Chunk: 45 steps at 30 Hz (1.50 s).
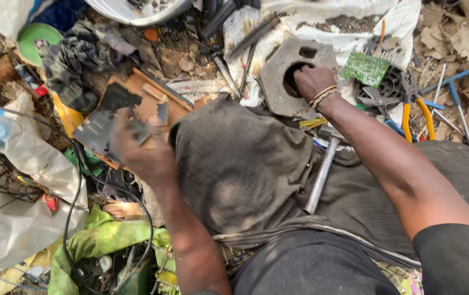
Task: The person uses pliers and a hammer to break apart a small electronic device, separating the casing from the internal circuit board. They then use a screwdriver to pry components off the circuit board.
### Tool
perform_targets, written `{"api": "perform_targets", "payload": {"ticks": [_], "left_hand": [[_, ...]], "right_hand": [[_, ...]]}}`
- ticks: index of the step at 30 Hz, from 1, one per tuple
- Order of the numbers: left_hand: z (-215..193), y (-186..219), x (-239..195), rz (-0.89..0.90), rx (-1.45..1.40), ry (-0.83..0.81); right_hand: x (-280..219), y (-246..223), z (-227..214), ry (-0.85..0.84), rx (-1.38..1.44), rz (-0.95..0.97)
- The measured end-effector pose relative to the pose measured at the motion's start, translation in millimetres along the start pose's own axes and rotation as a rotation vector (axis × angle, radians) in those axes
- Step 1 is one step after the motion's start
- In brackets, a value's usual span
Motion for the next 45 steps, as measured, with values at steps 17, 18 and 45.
{"api": "perform_targets", "payload": {"ticks": [17, 18, 45], "left_hand": [[192.7, 87.4, -78.7, -0.012, -0.63, -1.07], [192.1, 85.4, -78.0, -0.024, -0.613, -1.117], [201.9, 56.7, -88.9, -0.28, -0.697, -0.997]], "right_hand": [[-136.8, 28.2, -109.7, 0.126, 1.022, 0.419], [-141.2, 25.1, -109.7, 0.122, 0.855, 0.441], [-335.5, 176.4, -176.0, 0.627, 0.09, 0.226]]}}
Point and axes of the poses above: each hand's wrist, its own x-axis towards the middle knuckle, its own z-axis out of the palm, y = z × x, the point moved 1 cm from there along x, towards the middle knuckle, and after that the axes turned 15 degrees about -x, right-handed, at the moved point
